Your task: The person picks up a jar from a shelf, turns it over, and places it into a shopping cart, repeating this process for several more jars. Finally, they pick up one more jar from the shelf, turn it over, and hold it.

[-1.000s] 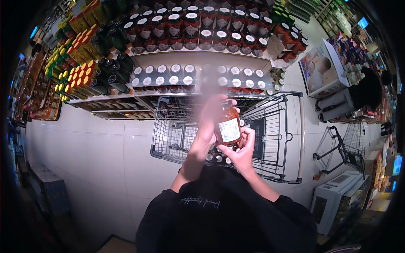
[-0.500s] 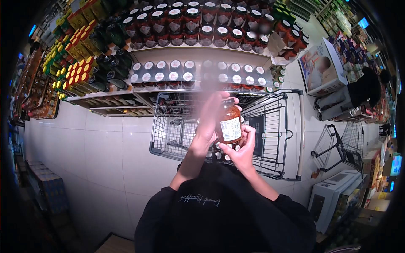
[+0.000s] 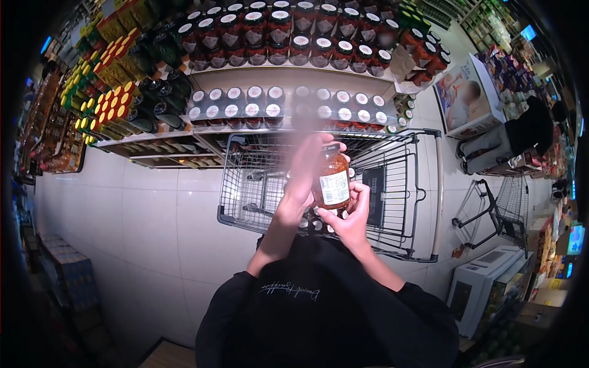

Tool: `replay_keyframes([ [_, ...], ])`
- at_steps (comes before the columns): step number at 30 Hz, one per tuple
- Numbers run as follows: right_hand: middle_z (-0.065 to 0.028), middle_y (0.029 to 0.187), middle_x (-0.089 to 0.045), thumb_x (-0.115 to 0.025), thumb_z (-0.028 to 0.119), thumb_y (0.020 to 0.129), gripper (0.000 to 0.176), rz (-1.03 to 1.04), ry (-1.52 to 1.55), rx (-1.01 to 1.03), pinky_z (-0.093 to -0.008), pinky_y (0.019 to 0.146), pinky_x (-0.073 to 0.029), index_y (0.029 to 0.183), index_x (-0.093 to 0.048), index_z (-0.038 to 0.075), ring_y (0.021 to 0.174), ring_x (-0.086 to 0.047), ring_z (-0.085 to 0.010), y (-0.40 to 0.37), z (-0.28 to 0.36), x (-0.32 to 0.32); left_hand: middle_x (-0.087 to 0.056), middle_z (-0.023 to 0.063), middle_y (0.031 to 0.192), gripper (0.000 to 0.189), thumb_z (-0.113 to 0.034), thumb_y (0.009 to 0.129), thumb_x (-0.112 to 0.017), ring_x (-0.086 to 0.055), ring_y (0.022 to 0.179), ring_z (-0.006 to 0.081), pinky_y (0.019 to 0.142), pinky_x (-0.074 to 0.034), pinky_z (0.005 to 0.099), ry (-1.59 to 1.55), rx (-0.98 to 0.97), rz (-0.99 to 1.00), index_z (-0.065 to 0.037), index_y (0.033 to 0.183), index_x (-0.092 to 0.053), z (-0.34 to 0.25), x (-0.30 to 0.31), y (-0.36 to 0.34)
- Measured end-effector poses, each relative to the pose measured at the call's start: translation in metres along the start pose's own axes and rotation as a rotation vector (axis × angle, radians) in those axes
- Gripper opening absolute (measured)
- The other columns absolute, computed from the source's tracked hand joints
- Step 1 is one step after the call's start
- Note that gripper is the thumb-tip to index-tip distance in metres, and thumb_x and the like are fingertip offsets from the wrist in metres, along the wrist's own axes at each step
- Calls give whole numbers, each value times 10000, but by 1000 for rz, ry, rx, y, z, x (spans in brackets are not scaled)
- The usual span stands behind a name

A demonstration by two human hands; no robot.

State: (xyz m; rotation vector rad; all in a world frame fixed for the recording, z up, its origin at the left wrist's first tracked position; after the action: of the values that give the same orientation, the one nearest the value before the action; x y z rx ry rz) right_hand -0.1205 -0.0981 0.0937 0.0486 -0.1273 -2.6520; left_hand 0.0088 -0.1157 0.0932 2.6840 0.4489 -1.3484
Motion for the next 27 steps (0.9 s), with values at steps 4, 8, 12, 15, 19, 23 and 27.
replay_keyframes([
  [4,-137,1073,-528,-859,88,687,686,-8,19,1,-313,846,-503,1143,-351,24,1005,-592,-191,0,2,-1,-624,142,1063,410,-402,1010,-447,-655,925,223,737,-596,351,-14,18,5,-34,1177,-519,2,-1,0],
  [8,-137,1068,-529,-865,101,680,697,-5,-4,11,-314,840,-506,1143,-350,25,991,-597,-190,-1,4,-1,-624,141,1053,417,-416,1008,-446,-655,924,227,733,-597,358,-33,29,8,-43,1177,-519,2,-3,-1],
  [12,-136,1062,-532,-872,112,669,709,-7,-4,0,-313,829,-509,1143,-351,26,975,-602,-188,-2,5,0,-623,139,1046,424,-430,1006,-440,-654,922,225,728,-597,358,-45,52,0,-51,1180,-516,5,-4,-3],
  [15,-133,1054,-538,-873,116,666,711,-3,-18,13,-310,822,-510,1142,-352,27,969,-604,-185,-3,5,1,-621,174,1065,285,-282,995,-505,-664,909,289,735,-591,398,-132,75,6,-52,1163,-497,6,-5,-4],
  [19,-121,1080,-530,-864,79,675,719,22,-30,31,-307,859,-521,1169,-346,12,997,-602,-167,-4,9,0,-616,177,1070,288,-280,995,-499,-662,910,297,731,-593,408,-135,67,20,-49,1166,-493,4,-9,-6],
  [23,-122,1080,-528,-867,90,675,720,26,-31,23,-310,861,-519,1167,-347,13,1000,-598,-168,-5,10,0,-615,161,1060,362,-367,1003,-452,-654,920,272,726,-597,390,-103,59,45,-52,1175,-497,4,-13,-7],
  [27,-123,1080,-527,-869,98,671,723,21,-63,33,-310,861,-517,1167,-350,12,998,-596,-168,-5,12,1,-609,170,1055,290,-296,994,-498,-660,898,297,727,-593,413,-179,72,65,-55,1156,-492,5,-16,-7],
])
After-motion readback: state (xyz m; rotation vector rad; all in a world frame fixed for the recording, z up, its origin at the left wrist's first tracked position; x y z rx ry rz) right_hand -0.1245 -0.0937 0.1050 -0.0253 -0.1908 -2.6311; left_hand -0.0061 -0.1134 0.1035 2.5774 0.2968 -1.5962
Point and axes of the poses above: each hand's wrist, its own y-axis towards the middle knuckle, its own x-axis out of the back of the hand, z = x × y, the point moved 10 cm from there along y, towards the middle knuckle
